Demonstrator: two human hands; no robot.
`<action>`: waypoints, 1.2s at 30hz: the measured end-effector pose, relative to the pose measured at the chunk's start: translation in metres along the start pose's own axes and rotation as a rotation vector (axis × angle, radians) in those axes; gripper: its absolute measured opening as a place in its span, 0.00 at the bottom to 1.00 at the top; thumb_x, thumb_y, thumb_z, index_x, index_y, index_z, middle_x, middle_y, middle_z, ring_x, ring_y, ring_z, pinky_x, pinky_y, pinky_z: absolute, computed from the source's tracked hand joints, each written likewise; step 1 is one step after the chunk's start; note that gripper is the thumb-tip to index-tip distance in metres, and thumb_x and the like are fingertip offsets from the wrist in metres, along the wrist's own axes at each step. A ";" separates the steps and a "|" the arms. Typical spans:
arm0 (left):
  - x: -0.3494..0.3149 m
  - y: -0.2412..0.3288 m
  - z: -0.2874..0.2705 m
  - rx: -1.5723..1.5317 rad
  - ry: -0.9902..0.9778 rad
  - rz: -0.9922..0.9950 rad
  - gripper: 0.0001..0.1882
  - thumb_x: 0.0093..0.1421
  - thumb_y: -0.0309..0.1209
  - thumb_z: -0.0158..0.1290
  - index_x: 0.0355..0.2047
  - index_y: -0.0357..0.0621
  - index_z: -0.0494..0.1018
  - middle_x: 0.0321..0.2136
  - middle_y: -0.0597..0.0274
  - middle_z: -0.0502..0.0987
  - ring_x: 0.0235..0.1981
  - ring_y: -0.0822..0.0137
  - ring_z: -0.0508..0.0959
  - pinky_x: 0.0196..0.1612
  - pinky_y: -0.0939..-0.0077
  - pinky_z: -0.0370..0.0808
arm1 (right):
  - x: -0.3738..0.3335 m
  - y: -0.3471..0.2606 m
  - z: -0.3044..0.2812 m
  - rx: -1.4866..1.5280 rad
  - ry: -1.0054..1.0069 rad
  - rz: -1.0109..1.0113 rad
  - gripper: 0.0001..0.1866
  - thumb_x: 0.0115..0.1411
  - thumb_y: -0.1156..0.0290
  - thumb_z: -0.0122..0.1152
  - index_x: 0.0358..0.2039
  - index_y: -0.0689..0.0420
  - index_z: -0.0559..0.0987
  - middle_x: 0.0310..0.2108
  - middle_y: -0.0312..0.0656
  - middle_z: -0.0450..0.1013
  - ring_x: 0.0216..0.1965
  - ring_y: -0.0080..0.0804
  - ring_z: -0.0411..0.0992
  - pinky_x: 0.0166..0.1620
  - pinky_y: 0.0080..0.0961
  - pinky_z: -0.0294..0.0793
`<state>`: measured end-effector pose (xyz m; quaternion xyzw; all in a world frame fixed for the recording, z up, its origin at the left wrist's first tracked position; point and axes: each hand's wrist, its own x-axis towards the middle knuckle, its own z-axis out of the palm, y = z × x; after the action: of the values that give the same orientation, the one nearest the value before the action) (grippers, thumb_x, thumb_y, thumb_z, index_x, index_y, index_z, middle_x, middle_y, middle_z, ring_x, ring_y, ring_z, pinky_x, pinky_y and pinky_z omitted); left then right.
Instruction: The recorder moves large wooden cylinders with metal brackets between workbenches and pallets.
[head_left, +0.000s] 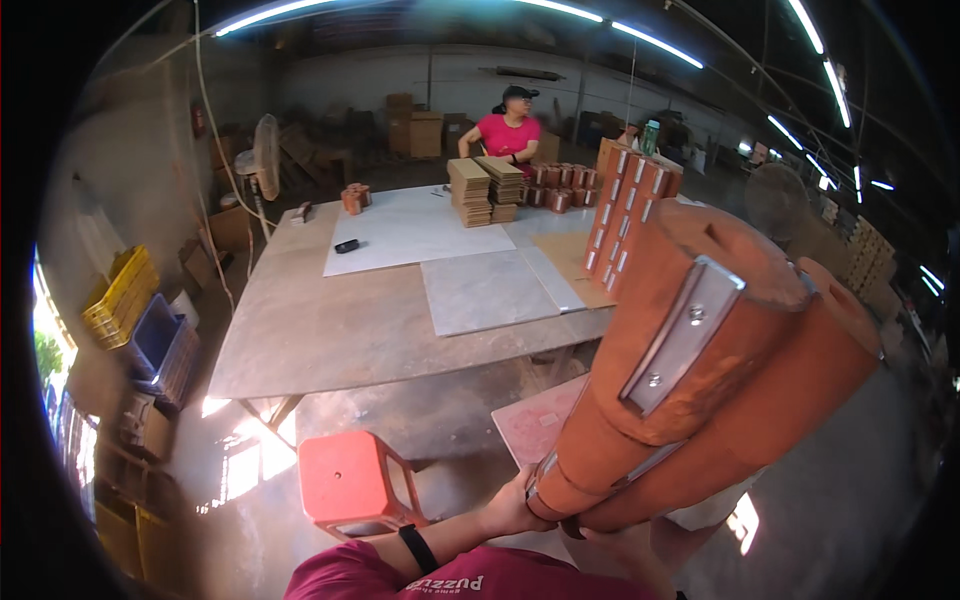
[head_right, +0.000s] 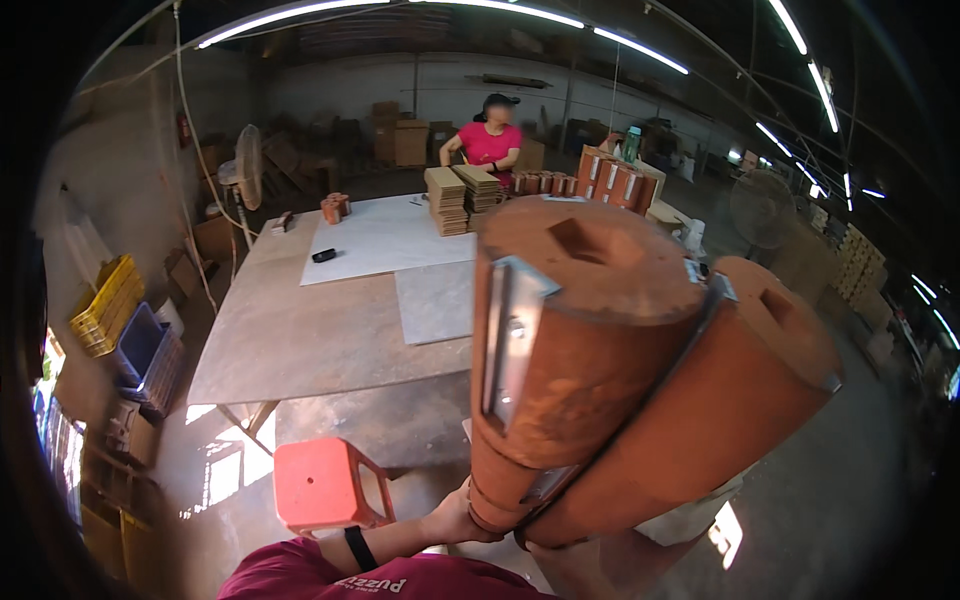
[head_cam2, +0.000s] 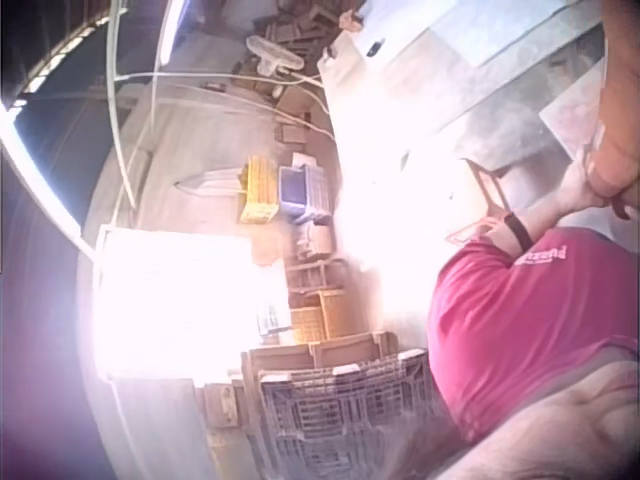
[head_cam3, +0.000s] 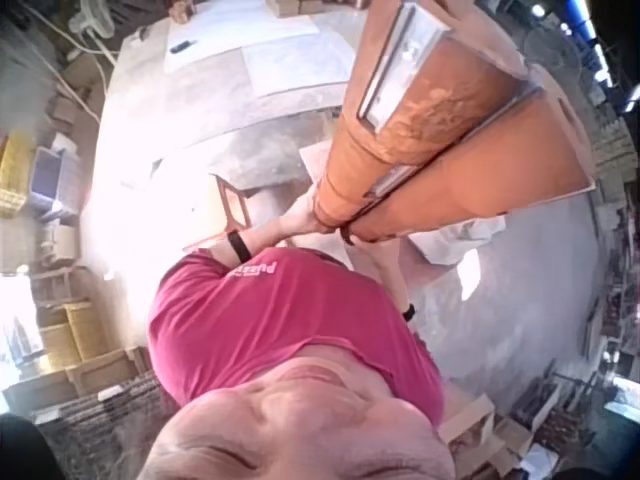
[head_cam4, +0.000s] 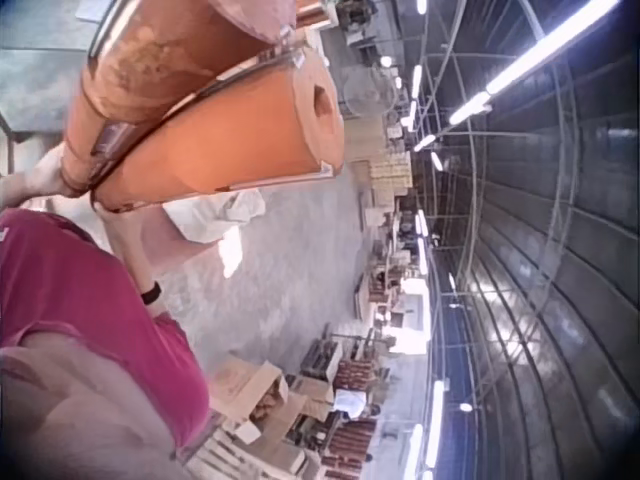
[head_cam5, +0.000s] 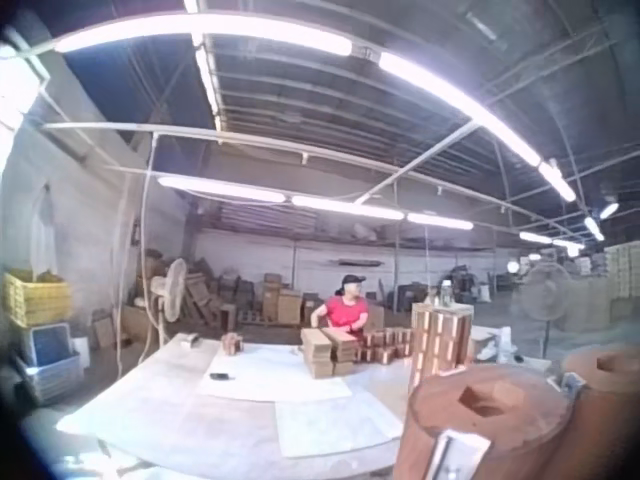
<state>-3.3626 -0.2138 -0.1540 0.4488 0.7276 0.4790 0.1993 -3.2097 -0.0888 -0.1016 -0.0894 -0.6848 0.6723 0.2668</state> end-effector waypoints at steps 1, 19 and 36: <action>0.017 -0.001 -0.011 -0.008 -0.015 0.005 0.46 0.30 0.39 0.65 0.47 0.40 0.51 0.39 0.49 0.68 0.43 0.55 0.69 0.43 0.69 0.67 | 0.014 0.000 0.004 -0.150 0.020 -0.014 0.22 0.35 0.80 0.62 0.35 0.60 0.70 0.35 0.38 0.68 0.35 0.24 0.68 0.38 0.24 0.68; 0.240 -0.094 -0.081 0.014 -0.153 -0.040 0.53 0.28 0.39 0.66 0.52 0.43 0.47 0.45 0.56 0.65 0.47 0.63 0.66 0.48 0.73 0.64 | 0.235 0.070 -0.023 -0.287 0.208 0.062 0.32 0.32 0.69 0.69 0.40 0.62 0.67 0.37 0.42 0.69 0.37 0.28 0.69 0.38 0.25 0.69; 0.416 -0.144 -0.113 -0.132 -0.307 -0.051 0.34 0.36 0.36 0.62 0.45 0.45 0.64 0.43 0.61 0.68 0.44 0.66 0.67 0.47 0.71 0.65 | 0.402 0.185 -0.063 -0.250 0.350 0.164 0.26 0.37 0.63 0.63 0.38 0.61 0.69 0.33 0.42 0.71 0.37 0.29 0.70 0.38 0.23 0.68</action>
<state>-3.7262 0.0589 -0.1696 0.4841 0.6665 0.4466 0.3492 -3.5611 0.1742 -0.1851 -0.2924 -0.6964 0.5758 0.3130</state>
